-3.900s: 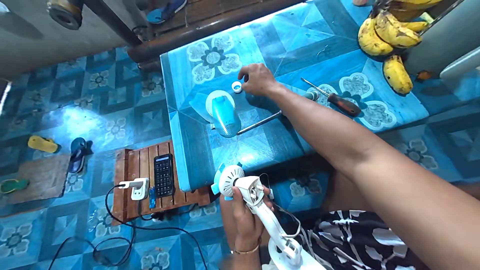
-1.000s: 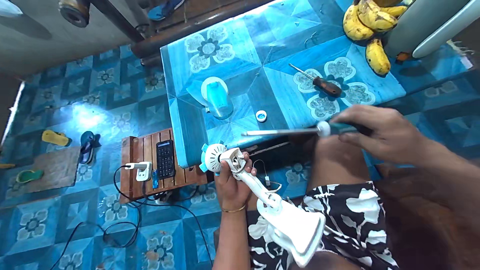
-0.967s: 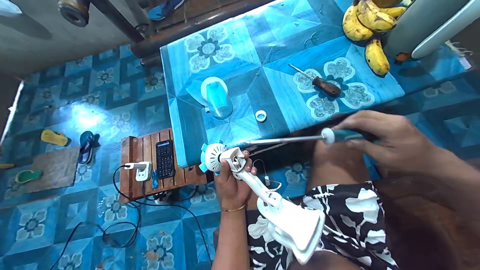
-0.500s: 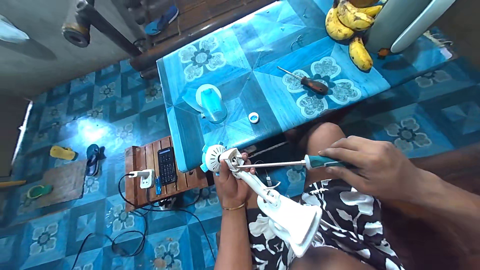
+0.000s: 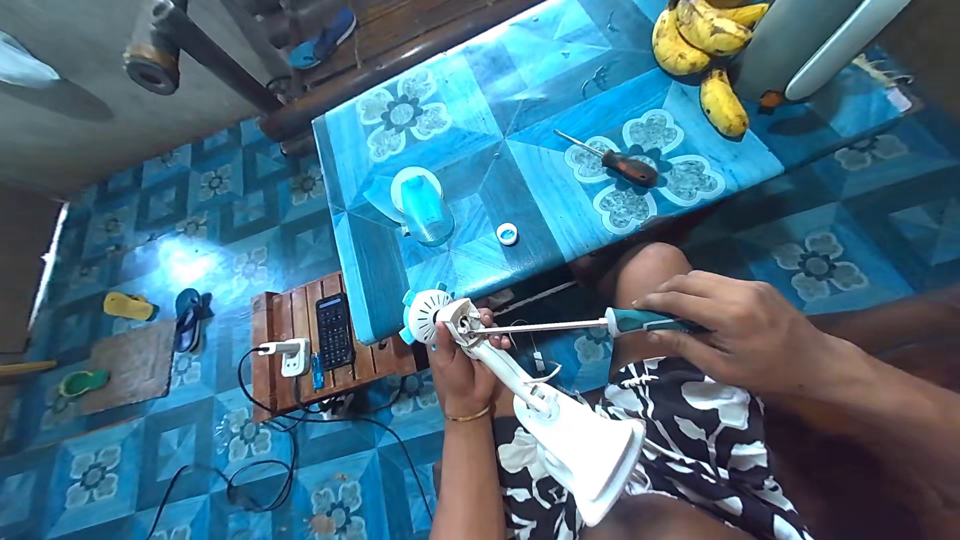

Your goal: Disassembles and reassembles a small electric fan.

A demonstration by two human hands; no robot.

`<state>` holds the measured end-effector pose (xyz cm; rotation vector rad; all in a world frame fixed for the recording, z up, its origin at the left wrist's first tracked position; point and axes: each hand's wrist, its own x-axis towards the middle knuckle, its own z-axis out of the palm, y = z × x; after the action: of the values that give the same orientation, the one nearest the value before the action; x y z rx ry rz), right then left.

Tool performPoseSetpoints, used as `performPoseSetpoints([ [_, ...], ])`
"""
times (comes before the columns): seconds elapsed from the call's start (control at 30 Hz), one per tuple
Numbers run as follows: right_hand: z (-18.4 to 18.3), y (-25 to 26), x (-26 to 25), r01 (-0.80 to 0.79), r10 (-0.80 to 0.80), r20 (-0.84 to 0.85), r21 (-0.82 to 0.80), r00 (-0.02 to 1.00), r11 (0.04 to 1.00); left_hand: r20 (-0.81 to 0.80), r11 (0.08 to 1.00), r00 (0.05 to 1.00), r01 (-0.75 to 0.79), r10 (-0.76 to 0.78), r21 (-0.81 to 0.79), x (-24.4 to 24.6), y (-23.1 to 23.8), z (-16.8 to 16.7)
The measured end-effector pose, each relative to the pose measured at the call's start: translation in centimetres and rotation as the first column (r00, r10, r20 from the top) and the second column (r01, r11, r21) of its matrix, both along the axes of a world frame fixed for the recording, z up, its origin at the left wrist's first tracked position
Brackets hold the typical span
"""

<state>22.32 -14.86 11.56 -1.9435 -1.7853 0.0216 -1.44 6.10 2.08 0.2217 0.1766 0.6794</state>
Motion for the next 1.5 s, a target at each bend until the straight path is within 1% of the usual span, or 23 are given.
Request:
performPoseSetpoints([
  [0.33, -0.5, -0.1, -0.1, 0.011, -0.012, -0.03, -0.016, 0.999, 1.0, 0.017, 1.0, 1.0, 0.006, -0.007, 0.012, -0.2, 0.0, -0.2],
  [0.43, -0.7, -0.2, 0.0, 0.022, -0.023, -0.053, -0.026, 0.998, 0.999, 0.006, 1.0, 1.0, -0.012, 0.012, 0.019, -0.1, 0.0, -0.2],
  [0.47, -0.7, -0.3, 0.1, 0.031, -0.033, -0.076, -0.035, 0.997, 0.999, 0.002, 1.0, 1.0, -0.016, 0.016, 0.02, -0.1, 0.0, -0.2],
  [0.5, -0.8, -0.3, 0.1, 0.047, -0.054, -0.134, -0.057, 0.99, 0.997, -0.001, 1.0, 1.0, -0.015, 0.016, 0.024, -0.1, 0.1, -0.2],
  [0.53, -0.9, -0.4, 0.1, 0.071, -0.091, -0.238, -0.092, 0.967, 0.993, -0.005, 1.0, 1.0, -0.013, 0.013, 0.026, -0.1, 0.1, -0.3],
  [0.57, -0.9, -0.4, 0.0, 0.095, -0.143, -0.389, -0.14, 0.91, 0.986, -0.012, 1.0, 1.0, -0.007, 0.007, 0.019, -0.1, 0.0, -0.2],
  [0.6, -1.1, -0.3, -0.1, 0.104, -0.188, -0.56, -0.179, 0.807, 0.978, -0.014, 1.0, 1.0, -0.001, 0.001, 0.019, -0.1, 0.0, -0.2],
  [0.63, -1.3, -0.2, -0.3, 0.086, -0.187, -0.711, -0.176, 0.677, 0.981, -0.014, 0.999, 1.0, 0.003, -0.002, 0.032, -0.1, 0.0, -0.1],
  [0.67, -1.5, 0.1, -0.8, 0.07, -0.16, -0.806, -0.147, 0.57, 0.987, -0.011, 0.999, 1.0, 0.005, -0.005, 0.038, 0.0, 0.1, 0.0],
  [0.7, -1.7, 0.6, -1.6, 0.061, -0.129, -0.85, -0.114, 0.511, 0.992, -0.012, 0.999, 1.0, 0.004, -0.003, 0.045, 0.0, 0.1, -0.1],
  [0.73, -1.9, 1.4, -2.4, 0.056, -0.099, -0.865, -0.081, 0.492, 0.995, -0.022, 0.999, 1.0, -0.004, 0.005, 0.047, 0.1, 0.1, -0.1],
  [0.77, -2.1, 2.3, -3.3, 0.062, -0.079, -0.863, -0.056, 0.499, 0.997, -0.04, 0.999, 0.999, -0.012, 0.014, 0.043, 0.3, 0.0, 0.0],
  [0.9, -2.9, 7.2, -7.1, 0.142, -0.133, -0.79, -0.058, 0.599, 0.988, -0.104, 1.0, 0.995, -0.003, 0.006, 0.03, 0.8, -0.2, 0.1],
  [0.97, -2.9, 9.6, -8.6, 0.113, -0.094, -0.743, -0.025, 0.663, 0.993, -0.12, 0.999, 0.992, -0.022, 0.027, 0.047, 1.1, -0.3, 0.2],
  [1.03, -3.2, 11.4, -9.8, 0.087, -0.074, -0.697, -0.017, 0.714, 0.996, -0.145, 0.995, 0.985, -0.087, 0.094, 0.056, 1.3, -0.5, 0.5],
  [1.17, -2.8, 13.3, -11.3, 0.108, -0.109, -0.593, -0.038, 0.798, 0.993, -0.211, 0.981, 0.959, -0.172, 0.186, 0.085, 1.3, -0.7, 0.4],
  [1.23, -2.9, 13.7, -11.9, 0.128, -0.112, -0.542, -0.008, 0.833, 0.992, -0.248, 0.98, 0.948, -0.184, 0.198, 0.08, 1.5, -0.9, 0.8],
  [1.3, -3.0, 13.8, -12.1, 0.142, -0.125, -0.541, -0.011, 0.832, 0.99, -0.255, 0.98, 0.946, -0.189, 0.199, 0.062, 1.7, -1.0, 1.1],
  [1.4, -3.0, 14.0, -12.1, 0.141, -0.144, -0.582, -0.05, 0.8, 0.989, -0.239, 0.972, 0.942, -0.227, 0.234, 0.057, 1.7, -0.8, 0.8],
  [1.5, -3.4, 14.1, -12.1, 0.143, -0.13, -0.58, -0.024, 0.804, 0.989, -0.253, 0.973, 0.94, -0.229, 0.23, 0.032, 1.6, -0.7, 0.7],
])
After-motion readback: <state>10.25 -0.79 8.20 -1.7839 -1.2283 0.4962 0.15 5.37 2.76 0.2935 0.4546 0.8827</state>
